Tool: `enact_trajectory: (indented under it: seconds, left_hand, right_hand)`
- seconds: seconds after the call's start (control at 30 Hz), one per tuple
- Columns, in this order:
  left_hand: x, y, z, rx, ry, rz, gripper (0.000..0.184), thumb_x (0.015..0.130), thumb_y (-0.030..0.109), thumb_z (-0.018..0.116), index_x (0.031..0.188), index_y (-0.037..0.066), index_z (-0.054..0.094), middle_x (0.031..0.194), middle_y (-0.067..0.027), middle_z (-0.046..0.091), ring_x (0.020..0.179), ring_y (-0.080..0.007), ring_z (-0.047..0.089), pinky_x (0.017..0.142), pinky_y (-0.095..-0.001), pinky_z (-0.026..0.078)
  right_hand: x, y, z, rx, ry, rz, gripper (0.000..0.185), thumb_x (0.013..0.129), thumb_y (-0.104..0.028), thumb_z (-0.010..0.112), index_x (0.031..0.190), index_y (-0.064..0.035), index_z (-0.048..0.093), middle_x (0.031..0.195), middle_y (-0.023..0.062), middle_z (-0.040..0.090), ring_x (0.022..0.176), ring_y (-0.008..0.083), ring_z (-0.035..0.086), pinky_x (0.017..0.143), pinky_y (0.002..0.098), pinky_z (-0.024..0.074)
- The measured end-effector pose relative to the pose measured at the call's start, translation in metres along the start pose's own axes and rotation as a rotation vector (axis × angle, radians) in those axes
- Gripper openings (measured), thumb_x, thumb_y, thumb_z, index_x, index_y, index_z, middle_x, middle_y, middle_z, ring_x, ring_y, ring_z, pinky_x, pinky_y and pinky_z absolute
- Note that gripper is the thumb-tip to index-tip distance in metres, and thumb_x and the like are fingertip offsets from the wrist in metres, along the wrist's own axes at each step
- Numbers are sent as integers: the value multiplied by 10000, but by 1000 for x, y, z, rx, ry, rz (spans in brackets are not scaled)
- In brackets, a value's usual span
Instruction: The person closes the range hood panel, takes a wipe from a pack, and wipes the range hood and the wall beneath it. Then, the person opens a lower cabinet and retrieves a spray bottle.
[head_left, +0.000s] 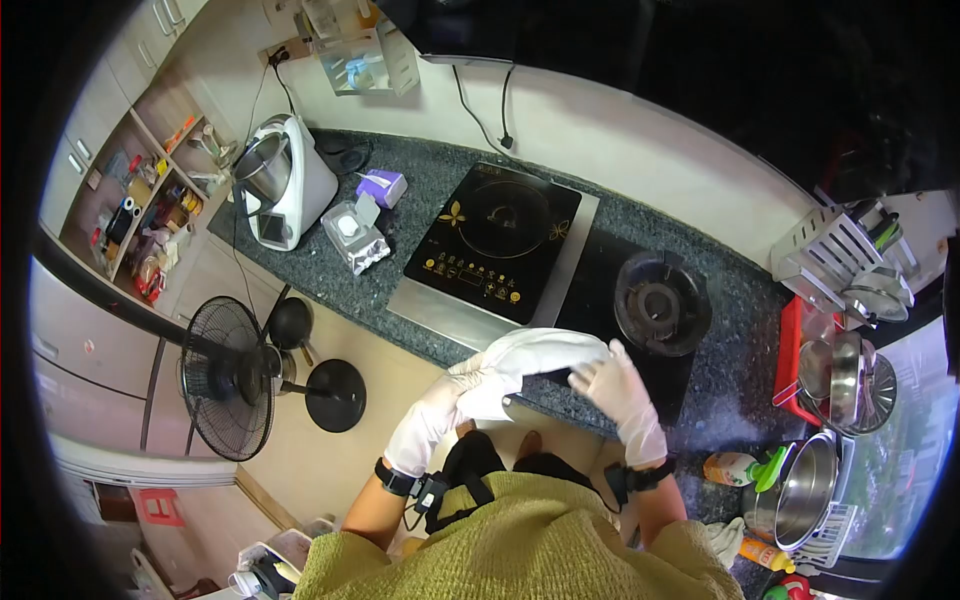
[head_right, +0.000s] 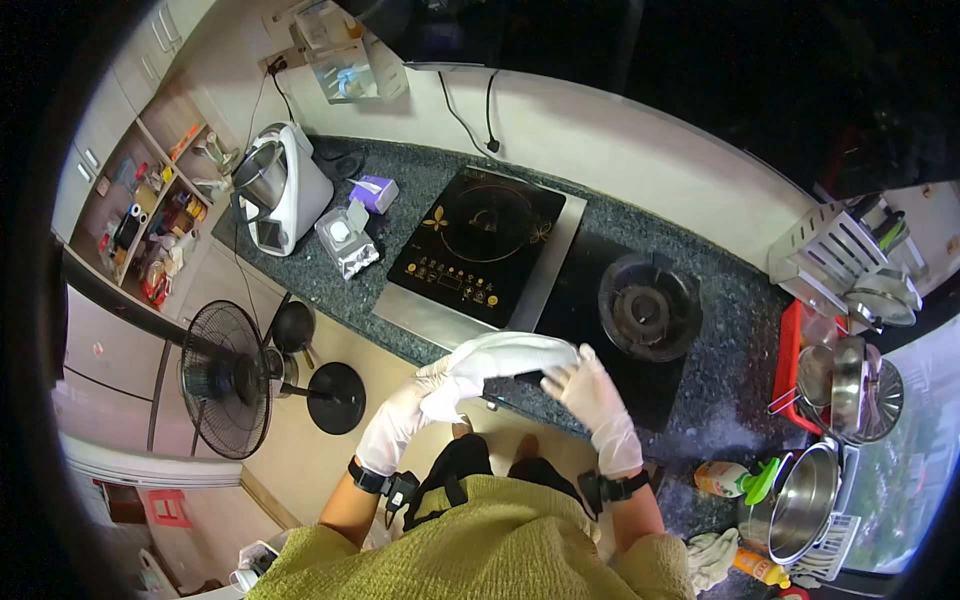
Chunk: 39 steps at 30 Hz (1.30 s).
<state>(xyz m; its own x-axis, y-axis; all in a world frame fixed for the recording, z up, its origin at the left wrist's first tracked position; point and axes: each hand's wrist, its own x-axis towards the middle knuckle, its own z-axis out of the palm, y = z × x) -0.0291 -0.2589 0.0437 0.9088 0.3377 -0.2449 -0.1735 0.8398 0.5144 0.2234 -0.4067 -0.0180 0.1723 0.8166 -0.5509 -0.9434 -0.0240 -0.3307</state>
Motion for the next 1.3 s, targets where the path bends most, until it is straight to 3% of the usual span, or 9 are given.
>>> enact_trajectory:
  seconds: [0.17,0.23,0.3,0.33,0.47,0.7,0.93,1.07,1.3]
  left_hand:
    - [9,-11,-13,224,190,108,469,871,103,629,1302,7,471,1170,-101,610,1051,-180,600,902,-302,491]
    - [10,-16,-9,384,269,115,487,858,111,648,1301,11,472,1175,-90,608,1053,-176,597,903,-312,491]
    - [11,-15,12,539,282,107,471,860,109,650,1291,14,484,1172,-77,609,1054,-162,593,905,-313,488]
    - [14,-19,14,562,295,108,460,863,109,649,1285,16,491,1172,-72,609,1051,-157,591,904,-312,488]
    - [20,-26,3,487,358,188,419,876,103,634,1271,24,517,1179,-73,608,1025,-145,594,899,-298,487]
    - [1,-17,-32,214,341,203,267,858,117,653,1106,29,607,1004,-61,656,950,-180,623,855,-327,507]
    - [-13,-1,-52,302,148,221,61,832,32,619,849,36,677,1123,-99,626,1034,-193,589,897,-322,466]
    - [-16,9,-23,555,25,356,92,784,2,603,722,24,668,1291,-139,540,1106,-206,557,942,-329,422]
    - [-13,-5,-36,808,-144,250,164,726,-100,581,693,38,663,1350,-150,499,1098,-222,574,879,-311,460]
  right_hand:
    - [-3,37,-31,-438,-230,394,1037,791,-801,243,1286,93,419,1318,254,472,1223,352,461,1011,485,375]
    - [-16,38,1,-702,-258,247,1094,741,-841,237,1284,90,431,1248,223,537,1170,319,515,977,447,422]
    - [-18,36,25,-847,-301,8,1022,780,-803,250,1296,59,435,1246,195,543,1144,297,537,966,437,435]
    - [-6,38,25,-716,-226,-25,744,895,-596,444,1280,40,471,1218,158,570,1091,252,574,950,392,451]
    - [-3,37,37,-651,-97,-176,309,851,-108,665,1132,11,616,1072,72,652,984,157,612,904,307,465]
    - [-17,21,31,-512,-311,-209,300,893,-95,598,1177,3,588,1114,45,625,1027,120,564,932,285,429]
    - [-60,-1,80,-2120,-381,-1131,194,775,-59,614,962,-100,646,987,17,607,935,204,534,850,377,419]
    - [-70,-6,84,-2092,-508,-1362,124,717,-110,631,836,-122,664,949,13,603,873,209,538,750,358,406]
    - [-69,2,45,-1961,-302,-1229,285,647,38,581,887,-94,656,997,60,591,941,254,551,820,367,431]
